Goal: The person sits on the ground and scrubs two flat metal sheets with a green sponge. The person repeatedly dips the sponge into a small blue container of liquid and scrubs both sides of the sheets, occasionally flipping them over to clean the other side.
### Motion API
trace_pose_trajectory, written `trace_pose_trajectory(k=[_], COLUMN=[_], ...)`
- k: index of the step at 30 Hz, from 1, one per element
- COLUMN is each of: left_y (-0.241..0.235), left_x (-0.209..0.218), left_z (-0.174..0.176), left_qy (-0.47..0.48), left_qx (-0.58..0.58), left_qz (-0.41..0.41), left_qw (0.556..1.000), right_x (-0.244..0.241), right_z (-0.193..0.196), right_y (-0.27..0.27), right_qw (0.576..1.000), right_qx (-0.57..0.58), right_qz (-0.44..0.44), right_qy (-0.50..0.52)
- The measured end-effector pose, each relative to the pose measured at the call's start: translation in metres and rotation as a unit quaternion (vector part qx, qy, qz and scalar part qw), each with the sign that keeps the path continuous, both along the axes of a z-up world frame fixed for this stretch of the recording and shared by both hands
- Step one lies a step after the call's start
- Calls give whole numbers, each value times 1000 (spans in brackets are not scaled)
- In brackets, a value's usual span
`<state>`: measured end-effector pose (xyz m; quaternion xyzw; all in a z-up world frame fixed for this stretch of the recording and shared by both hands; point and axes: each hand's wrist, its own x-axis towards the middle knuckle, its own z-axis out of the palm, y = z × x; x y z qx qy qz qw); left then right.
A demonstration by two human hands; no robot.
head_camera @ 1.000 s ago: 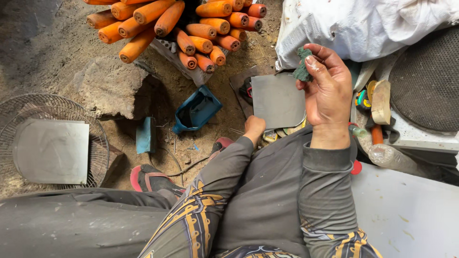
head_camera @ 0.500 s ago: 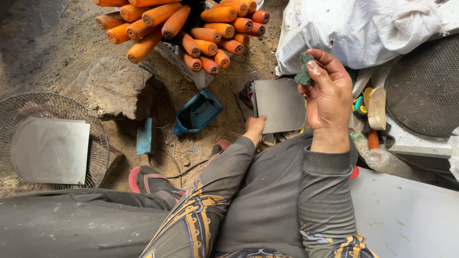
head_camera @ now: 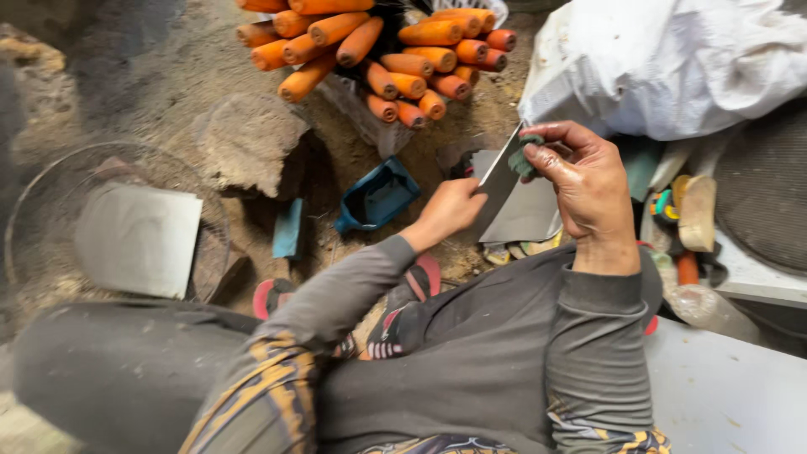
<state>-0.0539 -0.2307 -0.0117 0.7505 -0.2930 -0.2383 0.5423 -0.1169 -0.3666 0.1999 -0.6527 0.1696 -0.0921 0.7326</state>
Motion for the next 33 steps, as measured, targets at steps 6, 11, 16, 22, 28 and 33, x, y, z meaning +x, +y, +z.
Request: trace_pose_trajectory(k=[6, 11, 16, 22, 28, 33], left_y=[202, 325, 369, 380, 371, 364], left_x=[35, 63, 73, 84, 103, 111], left_z=[86, 139, 130, 82, 48, 41], left_qy=[72, 163, 153, 115, 183, 173], left_qx=[159, 15, -212, -236, -240, -252], left_qz=[21, 213, 355, 456, 471, 464], left_qw=[984, 963, 898, 850, 829, 831], right_x=[8, 35, 79, 94, 97, 82], right_z=[-8, -49, -157, -263, -284, -267], right_y=[33, 66, 115, 136, 157, 237], right_qw=[988, 953, 831, 764, 675, 663], right_qx=[-73, -199, -484, -547, -690, -665], right_qz=[82, 182, 256, 278, 248, 344], right_qy=[104, 141, 98, 201, 87, -29])
